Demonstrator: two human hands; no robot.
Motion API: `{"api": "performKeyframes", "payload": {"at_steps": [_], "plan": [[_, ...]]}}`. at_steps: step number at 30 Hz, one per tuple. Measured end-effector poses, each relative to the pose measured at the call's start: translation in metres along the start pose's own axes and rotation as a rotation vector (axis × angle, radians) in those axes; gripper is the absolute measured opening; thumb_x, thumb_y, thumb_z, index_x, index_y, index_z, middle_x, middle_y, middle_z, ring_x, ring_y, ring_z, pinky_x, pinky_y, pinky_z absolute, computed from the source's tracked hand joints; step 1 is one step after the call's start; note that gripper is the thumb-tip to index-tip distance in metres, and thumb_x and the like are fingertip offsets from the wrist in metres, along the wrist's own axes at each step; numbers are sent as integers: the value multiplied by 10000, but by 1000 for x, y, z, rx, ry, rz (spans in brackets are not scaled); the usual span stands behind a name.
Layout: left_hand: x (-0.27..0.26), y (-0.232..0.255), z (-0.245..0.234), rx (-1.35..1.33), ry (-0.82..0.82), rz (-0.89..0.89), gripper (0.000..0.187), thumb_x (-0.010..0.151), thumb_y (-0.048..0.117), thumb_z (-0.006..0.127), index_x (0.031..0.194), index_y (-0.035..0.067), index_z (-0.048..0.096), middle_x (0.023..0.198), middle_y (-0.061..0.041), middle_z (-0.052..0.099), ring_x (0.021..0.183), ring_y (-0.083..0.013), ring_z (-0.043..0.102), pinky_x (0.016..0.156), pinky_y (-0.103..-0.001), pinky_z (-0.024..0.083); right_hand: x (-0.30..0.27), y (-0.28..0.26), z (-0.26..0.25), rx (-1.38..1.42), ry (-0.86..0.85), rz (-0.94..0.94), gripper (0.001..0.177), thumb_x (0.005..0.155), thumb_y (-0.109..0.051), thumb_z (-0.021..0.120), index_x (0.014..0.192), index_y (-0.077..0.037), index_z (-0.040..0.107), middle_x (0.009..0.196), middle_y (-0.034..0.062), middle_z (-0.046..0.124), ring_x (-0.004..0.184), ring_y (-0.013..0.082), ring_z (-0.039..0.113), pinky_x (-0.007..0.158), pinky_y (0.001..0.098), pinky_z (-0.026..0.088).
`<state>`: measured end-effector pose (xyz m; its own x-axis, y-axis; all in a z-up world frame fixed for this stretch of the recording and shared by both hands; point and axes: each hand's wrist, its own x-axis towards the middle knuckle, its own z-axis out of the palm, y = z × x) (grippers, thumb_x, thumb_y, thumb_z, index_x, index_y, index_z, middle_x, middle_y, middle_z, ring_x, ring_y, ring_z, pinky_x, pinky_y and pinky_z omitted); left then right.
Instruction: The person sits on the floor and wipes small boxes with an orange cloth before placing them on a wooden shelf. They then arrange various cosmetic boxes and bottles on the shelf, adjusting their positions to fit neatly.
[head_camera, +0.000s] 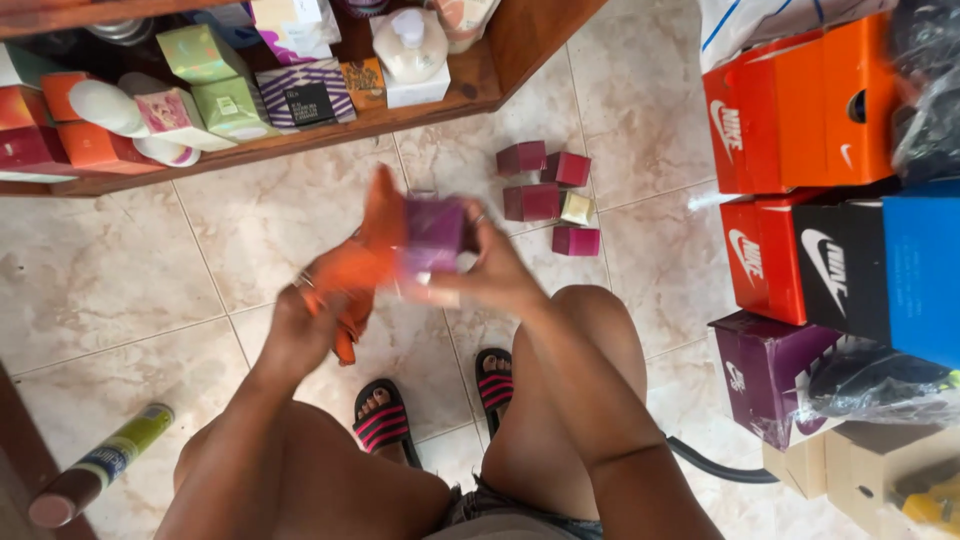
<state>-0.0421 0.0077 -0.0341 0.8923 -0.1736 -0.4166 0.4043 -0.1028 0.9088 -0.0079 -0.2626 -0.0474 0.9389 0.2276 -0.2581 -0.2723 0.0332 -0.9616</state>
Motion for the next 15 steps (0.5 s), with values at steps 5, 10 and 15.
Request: {"api": "performKeyframes", "payload": {"at_steps": [5,10,15], "plan": [[21,-1,-9,-5,87,-218,457,1043,335,365,851,-13,590,556,-273,627,388,-377,635,383,-458,556,46,-6,-20,179,-53,-134,958,726,-32,977,1490,-182,419,1369,145,604,1277,345,600,1027,513,539],[59,-13,-3,-32,31,134,510,999,406,503,1392,84,549,1341,-75,634,1293,-209,580,1091,-382,482,79,-75,30,-301,-93,151,1013,668,-485,874,1482,-166,362,1406,78,646,1323,270,631,1097,438,548],[70,5,-15,-367,31,-144,838,577,241,905,1338,70,599,1258,-94,713,1202,-232,686,1105,-373,550,88,-84,46,-353,-318,53,931,764,-426,872,1460,-125,333,1435,183,606,1343,351,591,1096,475,532]]}}
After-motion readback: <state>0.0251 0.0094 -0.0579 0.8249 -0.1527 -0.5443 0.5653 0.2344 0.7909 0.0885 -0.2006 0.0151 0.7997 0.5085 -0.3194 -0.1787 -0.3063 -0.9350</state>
